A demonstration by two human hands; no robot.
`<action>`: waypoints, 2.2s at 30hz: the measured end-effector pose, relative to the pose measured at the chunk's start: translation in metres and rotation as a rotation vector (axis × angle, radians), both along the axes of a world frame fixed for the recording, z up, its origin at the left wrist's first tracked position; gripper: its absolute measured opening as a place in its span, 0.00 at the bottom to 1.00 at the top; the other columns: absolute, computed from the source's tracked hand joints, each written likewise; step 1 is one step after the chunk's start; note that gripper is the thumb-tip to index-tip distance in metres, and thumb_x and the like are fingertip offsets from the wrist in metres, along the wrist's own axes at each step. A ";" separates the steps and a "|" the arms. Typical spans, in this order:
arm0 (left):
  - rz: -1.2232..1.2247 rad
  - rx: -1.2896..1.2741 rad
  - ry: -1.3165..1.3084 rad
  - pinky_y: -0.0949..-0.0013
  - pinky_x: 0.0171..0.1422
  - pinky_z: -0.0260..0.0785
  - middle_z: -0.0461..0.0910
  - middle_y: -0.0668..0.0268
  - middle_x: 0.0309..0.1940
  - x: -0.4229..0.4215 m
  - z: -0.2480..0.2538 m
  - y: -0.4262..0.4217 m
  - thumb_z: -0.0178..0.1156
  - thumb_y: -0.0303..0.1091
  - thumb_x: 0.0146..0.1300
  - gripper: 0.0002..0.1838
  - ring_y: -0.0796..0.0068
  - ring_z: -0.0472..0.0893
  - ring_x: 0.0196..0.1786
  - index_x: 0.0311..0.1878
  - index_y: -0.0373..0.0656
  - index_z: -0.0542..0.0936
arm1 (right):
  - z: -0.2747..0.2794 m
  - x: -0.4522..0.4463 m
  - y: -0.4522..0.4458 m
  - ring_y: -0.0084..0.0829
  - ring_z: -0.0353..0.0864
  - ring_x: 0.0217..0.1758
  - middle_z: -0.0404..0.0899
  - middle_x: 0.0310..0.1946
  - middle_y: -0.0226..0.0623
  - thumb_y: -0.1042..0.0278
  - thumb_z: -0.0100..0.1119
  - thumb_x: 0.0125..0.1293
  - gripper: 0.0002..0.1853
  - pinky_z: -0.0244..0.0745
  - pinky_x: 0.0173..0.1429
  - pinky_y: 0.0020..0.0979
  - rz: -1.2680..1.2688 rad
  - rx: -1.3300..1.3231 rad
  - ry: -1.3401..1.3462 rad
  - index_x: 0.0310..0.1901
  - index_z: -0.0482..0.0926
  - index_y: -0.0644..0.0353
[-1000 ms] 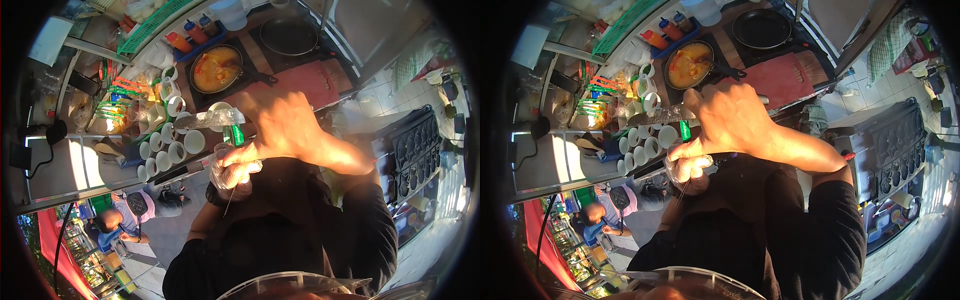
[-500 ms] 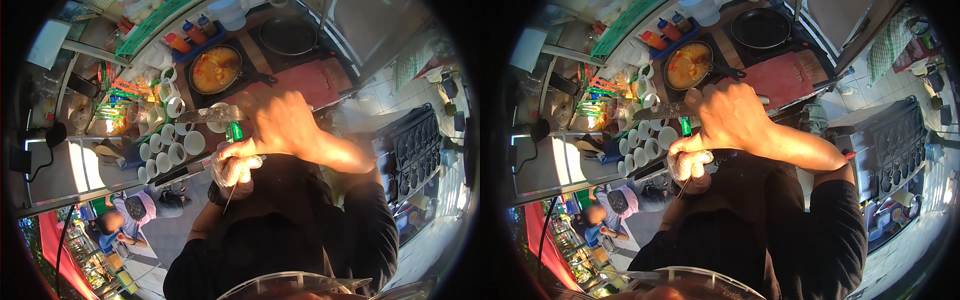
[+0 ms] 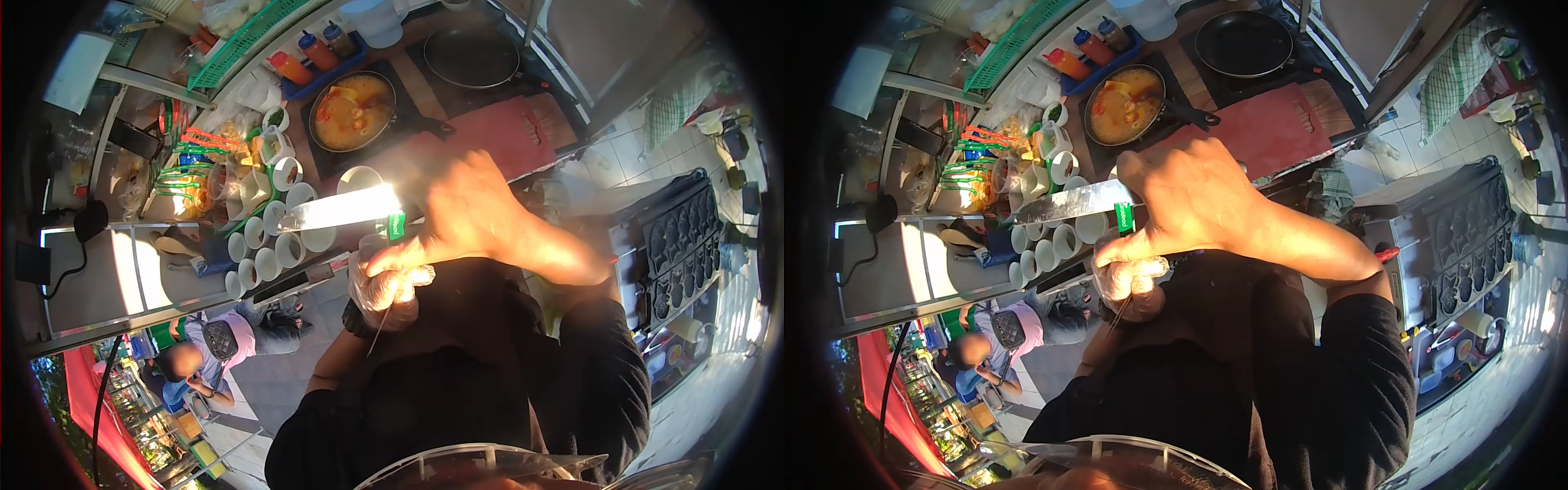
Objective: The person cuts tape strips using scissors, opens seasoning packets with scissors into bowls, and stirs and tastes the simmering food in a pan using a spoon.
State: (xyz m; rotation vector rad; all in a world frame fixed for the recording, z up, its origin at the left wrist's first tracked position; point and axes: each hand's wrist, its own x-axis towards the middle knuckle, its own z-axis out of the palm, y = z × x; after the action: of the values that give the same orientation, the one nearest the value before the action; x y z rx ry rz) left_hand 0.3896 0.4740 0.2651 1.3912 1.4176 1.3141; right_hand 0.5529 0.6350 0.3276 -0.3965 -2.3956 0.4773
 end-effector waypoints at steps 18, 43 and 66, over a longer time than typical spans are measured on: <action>0.293 0.533 0.707 0.63 0.38 0.76 0.81 0.66 0.32 0.019 0.005 0.020 0.68 0.26 0.60 0.05 0.66 0.83 0.35 0.37 0.48 0.84 | 0.005 -0.002 0.008 0.33 0.80 0.32 0.77 0.33 0.36 0.72 0.78 0.59 0.12 0.73 0.33 0.34 0.140 -0.646 0.174 0.39 0.83 0.65; 0.353 0.318 0.048 0.68 0.44 0.69 0.78 0.66 0.38 -0.056 0.031 -0.046 0.53 0.39 0.79 0.15 0.76 0.75 0.38 0.56 0.38 0.79 | 0.037 -0.043 0.251 0.51 0.82 0.51 0.81 0.46 0.49 0.82 0.52 0.72 0.24 0.76 0.56 0.44 -0.152 0.193 0.053 0.68 0.78 0.58; 0.335 0.710 -0.651 0.68 0.43 0.65 0.73 0.71 0.33 -0.180 0.052 -0.095 0.70 0.35 0.70 0.08 0.75 0.72 0.35 0.40 0.48 0.79 | 0.011 -0.224 -0.026 0.23 0.84 0.42 0.86 0.43 0.34 0.51 0.58 0.81 0.20 0.81 0.46 0.28 0.830 -1.304 -0.145 0.54 0.83 0.63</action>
State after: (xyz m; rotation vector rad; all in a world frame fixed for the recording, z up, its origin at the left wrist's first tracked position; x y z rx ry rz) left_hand 0.2093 0.3791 0.3174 0.9664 0.7700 2.3763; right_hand 0.3287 0.6091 0.3385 0.0936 -1.9393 2.4280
